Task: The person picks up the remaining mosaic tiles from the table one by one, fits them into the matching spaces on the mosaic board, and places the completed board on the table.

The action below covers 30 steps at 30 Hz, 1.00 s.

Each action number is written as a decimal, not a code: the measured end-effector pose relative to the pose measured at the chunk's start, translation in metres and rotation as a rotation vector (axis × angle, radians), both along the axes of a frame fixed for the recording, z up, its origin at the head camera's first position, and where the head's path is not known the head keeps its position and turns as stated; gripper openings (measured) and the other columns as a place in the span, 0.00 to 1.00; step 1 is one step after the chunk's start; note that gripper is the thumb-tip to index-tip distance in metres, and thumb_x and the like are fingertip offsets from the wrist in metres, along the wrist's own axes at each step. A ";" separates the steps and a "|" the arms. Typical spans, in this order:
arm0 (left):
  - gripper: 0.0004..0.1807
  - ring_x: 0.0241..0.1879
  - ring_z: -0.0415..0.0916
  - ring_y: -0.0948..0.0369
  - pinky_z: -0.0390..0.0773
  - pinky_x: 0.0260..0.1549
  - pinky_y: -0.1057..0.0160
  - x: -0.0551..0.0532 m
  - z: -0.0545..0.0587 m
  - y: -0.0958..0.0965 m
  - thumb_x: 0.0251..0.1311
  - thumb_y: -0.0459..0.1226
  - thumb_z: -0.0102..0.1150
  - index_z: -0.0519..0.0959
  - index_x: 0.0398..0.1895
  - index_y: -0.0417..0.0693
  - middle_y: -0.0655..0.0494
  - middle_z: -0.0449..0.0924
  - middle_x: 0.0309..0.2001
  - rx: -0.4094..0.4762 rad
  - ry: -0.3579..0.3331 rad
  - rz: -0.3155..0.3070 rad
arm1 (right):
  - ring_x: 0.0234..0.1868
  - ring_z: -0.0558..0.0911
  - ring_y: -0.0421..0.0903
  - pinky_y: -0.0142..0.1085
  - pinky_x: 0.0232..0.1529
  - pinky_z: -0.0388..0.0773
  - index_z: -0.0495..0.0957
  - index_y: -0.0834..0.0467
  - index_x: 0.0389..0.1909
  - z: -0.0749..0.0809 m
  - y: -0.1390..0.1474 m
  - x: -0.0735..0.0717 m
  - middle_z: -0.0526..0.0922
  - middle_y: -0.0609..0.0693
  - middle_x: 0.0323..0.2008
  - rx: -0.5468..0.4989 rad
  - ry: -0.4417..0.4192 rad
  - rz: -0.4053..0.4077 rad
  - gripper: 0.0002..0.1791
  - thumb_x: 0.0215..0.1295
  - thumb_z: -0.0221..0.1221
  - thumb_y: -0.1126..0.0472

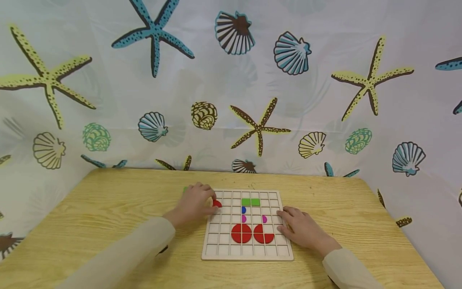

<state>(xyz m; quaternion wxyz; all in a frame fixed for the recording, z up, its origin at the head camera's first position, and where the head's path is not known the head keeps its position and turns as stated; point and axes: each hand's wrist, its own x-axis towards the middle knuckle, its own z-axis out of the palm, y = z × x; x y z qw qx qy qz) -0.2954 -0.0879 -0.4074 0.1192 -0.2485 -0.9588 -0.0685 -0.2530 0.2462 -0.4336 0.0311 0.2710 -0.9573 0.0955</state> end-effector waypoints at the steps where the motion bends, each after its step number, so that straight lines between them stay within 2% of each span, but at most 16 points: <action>1: 0.14 0.42 0.69 0.55 0.69 0.48 0.50 0.001 0.000 0.003 0.50 0.51 0.63 0.79 0.32 0.52 0.57 0.77 0.39 0.003 -0.007 -0.014 | 0.61 0.67 0.58 0.55 0.57 0.64 0.66 0.57 0.62 0.000 0.000 0.000 0.68 0.60 0.60 0.000 0.001 0.001 0.27 0.66 0.49 0.47; 11: 0.13 0.44 0.69 0.58 0.69 0.50 0.54 0.014 0.003 0.033 0.52 0.52 0.60 0.79 0.34 0.56 0.60 0.78 0.41 -0.028 -0.016 -0.124 | 0.61 0.67 0.58 0.55 0.57 0.64 0.66 0.57 0.62 0.000 0.001 0.000 0.67 0.60 0.60 0.005 0.004 0.005 0.27 0.66 0.48 0.47; 17: 0.14 0.46 0.69 0.59 0.68 0.53 0.53 0.018 0.004 0.050 0.53 0.54 0.59 0.80 0.36 0.57 0.61 0.78 0.43 -0.045 -0.042 -0.144 | 0.61 0.68 0.58 0.55 0.57 0.64 0.66 0.57 0.62 -0.001 0.000 0.000 0.68 0.60 0.60 0.006 0.007 0.009 0.27 0.66 0.49 0.47; 24: 0.13 0.45 0.69 0.60 0.69 0.49 0.55 0.024 0.006 0.068 0.54 0.53 0.58 0.80 0.36 0.58 0.62 0.78 0.41 -0.033 -0.035 -0.199 | 0.61 0.67 0.58 0.55 0.57 0.64 0.66 0.57 0.62 -0.002 0.001 -0.001 0.67 0.60 0.60 -0.001 0.001 0.009 0.27 0.66 0.49 0.48; 30: 0.15 0.44 0.68 0.61 0.69 0.48 0.57 0.027 0.008 0.085 0.54 0.55 0.57 0.79 0.37 0.59 0.63 0.77 0.42 -0.056 -0.035 -0.204 | 0.61 0.68 0.58 0.55 0.58 0.64 0.66 0.56 0.62 -0.002 0.001 -0.002 0.67 0.60 0.61 -0.002 -0.009 -0.005 0.27 0.66 0.49 0.47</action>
